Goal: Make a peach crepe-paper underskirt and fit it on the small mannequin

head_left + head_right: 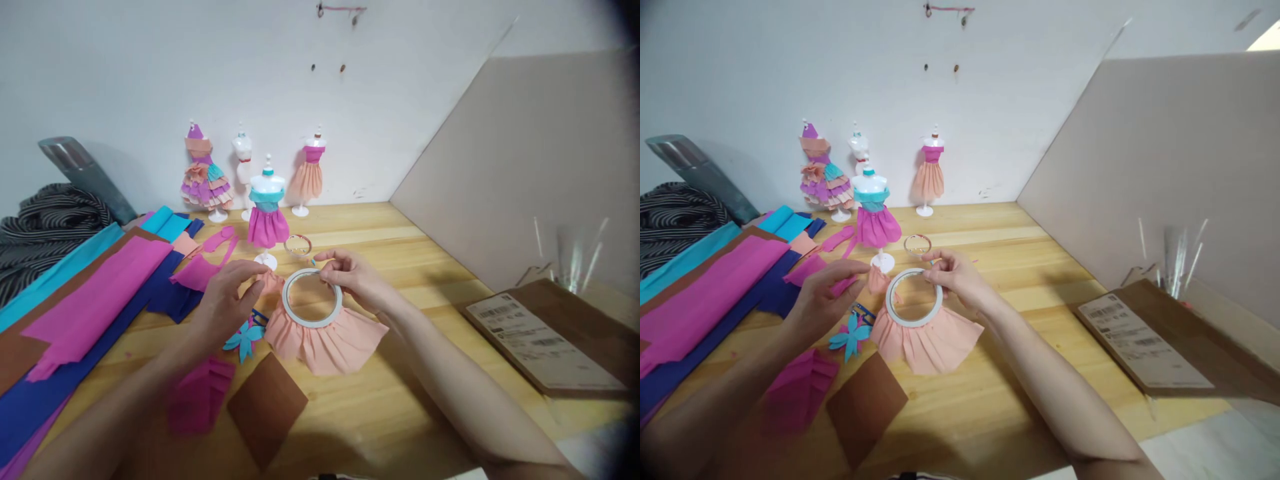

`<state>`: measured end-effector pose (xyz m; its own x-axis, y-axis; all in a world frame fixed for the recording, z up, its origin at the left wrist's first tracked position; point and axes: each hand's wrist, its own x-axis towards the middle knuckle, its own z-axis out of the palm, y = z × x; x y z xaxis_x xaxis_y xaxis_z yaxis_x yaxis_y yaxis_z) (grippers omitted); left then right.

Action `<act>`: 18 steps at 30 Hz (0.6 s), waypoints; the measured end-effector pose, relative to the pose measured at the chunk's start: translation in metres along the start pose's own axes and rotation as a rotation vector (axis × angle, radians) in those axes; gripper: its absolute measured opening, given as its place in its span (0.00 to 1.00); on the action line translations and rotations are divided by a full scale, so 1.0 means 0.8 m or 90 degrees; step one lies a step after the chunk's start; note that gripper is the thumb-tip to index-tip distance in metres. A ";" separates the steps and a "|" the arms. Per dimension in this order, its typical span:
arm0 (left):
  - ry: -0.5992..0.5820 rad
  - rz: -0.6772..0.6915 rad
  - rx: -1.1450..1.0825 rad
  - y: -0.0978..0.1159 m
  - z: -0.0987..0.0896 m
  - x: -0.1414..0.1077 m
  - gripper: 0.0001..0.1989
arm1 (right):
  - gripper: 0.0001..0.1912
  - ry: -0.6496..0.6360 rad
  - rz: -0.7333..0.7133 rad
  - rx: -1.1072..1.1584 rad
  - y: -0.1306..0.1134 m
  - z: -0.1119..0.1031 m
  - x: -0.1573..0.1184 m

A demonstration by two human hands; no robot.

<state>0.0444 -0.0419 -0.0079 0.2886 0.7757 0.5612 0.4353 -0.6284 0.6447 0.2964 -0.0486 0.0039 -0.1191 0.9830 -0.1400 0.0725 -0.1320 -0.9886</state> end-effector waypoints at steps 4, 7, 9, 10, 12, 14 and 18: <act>-0.044 -0.006 -0.037 0.017 -0.001 -0.003 0.08 | 0.28 -0.019 0.097 0.234 -0.011 -0.001 -0.006; -0.063 -0.014 -0.045 0.029 -0.001 -0.007 0.08 | 0.27 -0.054 0.119 0.329 -0.016 0.003 -0.013; -0.061 0.002 -0.050 0.037 -0.003 -0.009 0.08 | 0.25 -0.067 0.128 0.371 -0.019 0.008 -0.019; -0.061 0.009 -0.053 0.042 -0.004 -0.010 0.08 | 0.23 -0.070 0.132 0.392 -0.020 0.011 -0.022; -0.062 0.013 -0.060 0.050 -0.007 -0.011 0.08 | 0.20 -0.074 0.134 0.438 -0.021 0.017 -0.028; -0.079 0.011 -0.070 0.057 -0.008 -0.012 0.08 | 0.20 -0.082 0.133 0.473 -0.022 0.022 -0.033; -0.127 0.014 -0.116 0.065 -0.004 -0.017 0.09 | 0.22 -0.063 0.107 0.481 -0.022 0.026 -0.036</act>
<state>0.0607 -0.0848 0.0195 0.4662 0.7469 0.4742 0.2713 -0.6308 0.7269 0.2779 -0.0776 0.0239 -0.2562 0.9308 -0.2607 -0.5930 -0.3643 -0.7180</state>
